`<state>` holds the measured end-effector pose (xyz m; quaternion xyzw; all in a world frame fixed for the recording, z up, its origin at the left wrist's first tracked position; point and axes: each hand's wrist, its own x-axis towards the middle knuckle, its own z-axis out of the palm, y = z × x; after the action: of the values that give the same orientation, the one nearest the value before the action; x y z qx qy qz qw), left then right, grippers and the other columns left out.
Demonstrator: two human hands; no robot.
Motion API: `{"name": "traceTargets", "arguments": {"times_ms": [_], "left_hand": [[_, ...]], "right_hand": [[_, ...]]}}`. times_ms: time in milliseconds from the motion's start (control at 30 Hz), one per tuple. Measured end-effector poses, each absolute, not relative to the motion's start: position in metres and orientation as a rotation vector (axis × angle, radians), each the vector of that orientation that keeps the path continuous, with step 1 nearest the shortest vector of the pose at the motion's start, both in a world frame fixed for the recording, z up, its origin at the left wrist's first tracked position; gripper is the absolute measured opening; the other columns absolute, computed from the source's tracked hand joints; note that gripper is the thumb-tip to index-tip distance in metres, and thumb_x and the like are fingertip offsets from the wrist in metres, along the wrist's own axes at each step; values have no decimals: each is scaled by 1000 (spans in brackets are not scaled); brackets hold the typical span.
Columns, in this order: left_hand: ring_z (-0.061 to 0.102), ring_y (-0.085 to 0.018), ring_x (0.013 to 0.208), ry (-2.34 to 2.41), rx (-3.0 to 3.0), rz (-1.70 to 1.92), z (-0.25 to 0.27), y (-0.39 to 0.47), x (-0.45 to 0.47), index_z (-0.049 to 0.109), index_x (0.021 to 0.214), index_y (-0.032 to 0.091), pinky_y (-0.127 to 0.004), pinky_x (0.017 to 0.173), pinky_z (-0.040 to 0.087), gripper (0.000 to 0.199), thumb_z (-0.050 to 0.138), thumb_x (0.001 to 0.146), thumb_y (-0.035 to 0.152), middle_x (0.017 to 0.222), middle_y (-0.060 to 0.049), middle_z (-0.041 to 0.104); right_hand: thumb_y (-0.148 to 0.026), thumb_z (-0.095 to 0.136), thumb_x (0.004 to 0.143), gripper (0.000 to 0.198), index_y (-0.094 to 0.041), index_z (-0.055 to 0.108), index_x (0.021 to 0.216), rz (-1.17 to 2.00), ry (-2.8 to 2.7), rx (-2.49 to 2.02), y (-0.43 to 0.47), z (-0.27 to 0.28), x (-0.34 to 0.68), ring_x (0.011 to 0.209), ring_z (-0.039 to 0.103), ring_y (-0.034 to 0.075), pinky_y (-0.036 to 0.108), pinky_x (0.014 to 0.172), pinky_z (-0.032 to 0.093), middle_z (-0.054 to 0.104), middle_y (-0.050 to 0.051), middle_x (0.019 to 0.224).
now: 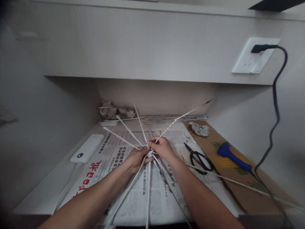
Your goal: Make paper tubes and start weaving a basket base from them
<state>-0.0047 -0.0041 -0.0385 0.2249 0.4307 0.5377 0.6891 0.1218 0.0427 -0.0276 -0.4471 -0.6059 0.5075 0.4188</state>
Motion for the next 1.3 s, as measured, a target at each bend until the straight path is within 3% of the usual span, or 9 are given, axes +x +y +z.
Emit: {"name": "traceTargets", "arguments": {"times_ms": [233,533,700,1000,1300], "left_hand": [[63,-13,63,1048,622,1343,-40,16,-27,63,69,6,-23,56,59,19,79,67,17,73,-7,65],[60,-10,58,1104,680,1349,-47,21,-31,64,71,8,-25,58,60,22,81,65,22,65,-2,62],[60,-11,56,1125,655,1343,-45,23,-35,60,68,8,-24,52,58,22,79,68,21,63,-3,61],[59,-10,54,1113,626,1391,-48,25,-36,59,65,9,-24,54,59,23,79,67,19,61,-1,59],[61,-11,58,1060,586,1370,-40,23,-38,60,67,8,-25,54,58,20,79,63,10,65,-2,62]], "right_hand": [[-40,74,66,26,-18,67,78,1190,-1432,-1115,44,-29,119,59,62,15,26,58,47,68,1,64],[-34,69,73,14,-21,69,78,947,-1685,-1082,38,-40,113,65,63,16,27,62,47,72,2,78],[-33,67,76,12,-21,69,78,887,-1744,-1092,34,-38,114,66,62,16,27,63,46,72,2,77],[-23,63,79,7,-22,70,78,502,-2049,-1024,25,-30,116,84,61,20,32,78,44,71,4,81],[-20,62,80,7,-23,69,78,470,-2086,-970,26,-29,116,83,62,20,31,79,44,71,2,81]]}}
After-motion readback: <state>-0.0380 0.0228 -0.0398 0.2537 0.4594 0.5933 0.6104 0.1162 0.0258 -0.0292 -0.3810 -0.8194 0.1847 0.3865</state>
